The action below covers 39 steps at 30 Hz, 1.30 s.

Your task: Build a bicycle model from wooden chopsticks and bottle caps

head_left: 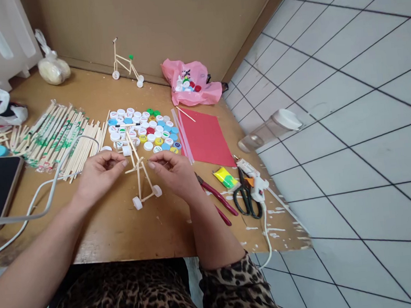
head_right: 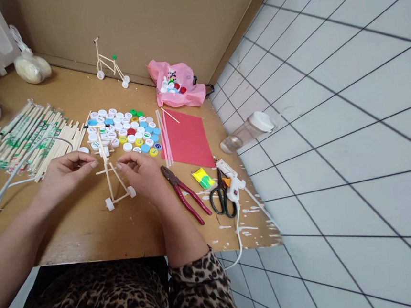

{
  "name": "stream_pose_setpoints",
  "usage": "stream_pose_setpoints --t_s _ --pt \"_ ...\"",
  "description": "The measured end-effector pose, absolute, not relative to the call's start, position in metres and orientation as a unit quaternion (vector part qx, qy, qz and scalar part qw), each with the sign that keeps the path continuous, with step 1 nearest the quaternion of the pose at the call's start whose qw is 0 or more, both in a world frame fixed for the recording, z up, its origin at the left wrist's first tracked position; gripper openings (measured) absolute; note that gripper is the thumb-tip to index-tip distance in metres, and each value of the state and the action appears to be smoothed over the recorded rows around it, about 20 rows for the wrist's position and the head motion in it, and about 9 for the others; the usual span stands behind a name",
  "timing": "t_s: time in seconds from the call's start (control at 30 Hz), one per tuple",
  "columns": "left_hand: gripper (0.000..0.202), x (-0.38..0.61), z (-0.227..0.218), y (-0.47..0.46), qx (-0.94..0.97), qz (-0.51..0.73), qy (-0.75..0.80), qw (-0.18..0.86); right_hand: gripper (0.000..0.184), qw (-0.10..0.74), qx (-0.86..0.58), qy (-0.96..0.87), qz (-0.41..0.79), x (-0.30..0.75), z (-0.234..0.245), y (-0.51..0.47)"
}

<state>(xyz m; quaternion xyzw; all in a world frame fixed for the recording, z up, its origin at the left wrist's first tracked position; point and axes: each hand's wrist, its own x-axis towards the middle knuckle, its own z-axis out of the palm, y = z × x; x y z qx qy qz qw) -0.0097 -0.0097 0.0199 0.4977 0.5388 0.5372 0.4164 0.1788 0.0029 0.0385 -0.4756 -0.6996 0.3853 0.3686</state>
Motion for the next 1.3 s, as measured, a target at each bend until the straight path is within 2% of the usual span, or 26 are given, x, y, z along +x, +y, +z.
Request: stream_pose_setpoints --t_s 0.1,0.23,0.53,0.73,1.0,1.13,1.3 --pt "0.013 -0.009 0.017 -0.010 0.516 0.525 0.532 0.419 0.008 0.320 -0.480 -0.708 0.407 0.181 0.041 0.001" --pt "0.010 -0.009 0.016 -0.010 0.539 0.529 0.526 0.392 0.006 0.296 -0.475 -0.720 0.411 0.183 0.043 -0.001" --pt "0.008 -0.003 0.017 -0.012 0.600 0.532 0.481 0.355 0.003 0.273 -0.459 -0.727 0.432 0.178 0.043 -0.002" --pt "0.008 0.000 0.009 -0.008 0.612 0.536 0.463 0.352 0.009 0.256 -0.473 -0.733 0.417 0.174 0.038 0.001" --pt "0.005 0.005 0.010 0.001 0.613 0.546 0.464 0.333 0.008 0.253 -0.461 -0.706 0.474 0.180 0.040 0.001" --pt "0.002 0.011 0.011 0.004 0.595 0.564 0.457 0.346 0.011 0.226 -0.479 -0.690 0.494 0.184 0.039 0.004" --pt "0.009 0.016 0.007 0.006 0.538 0.568 0.478 0.398 0.016 0.183 -0.525 -0.670 0.492 0.191 0.034 0.008"
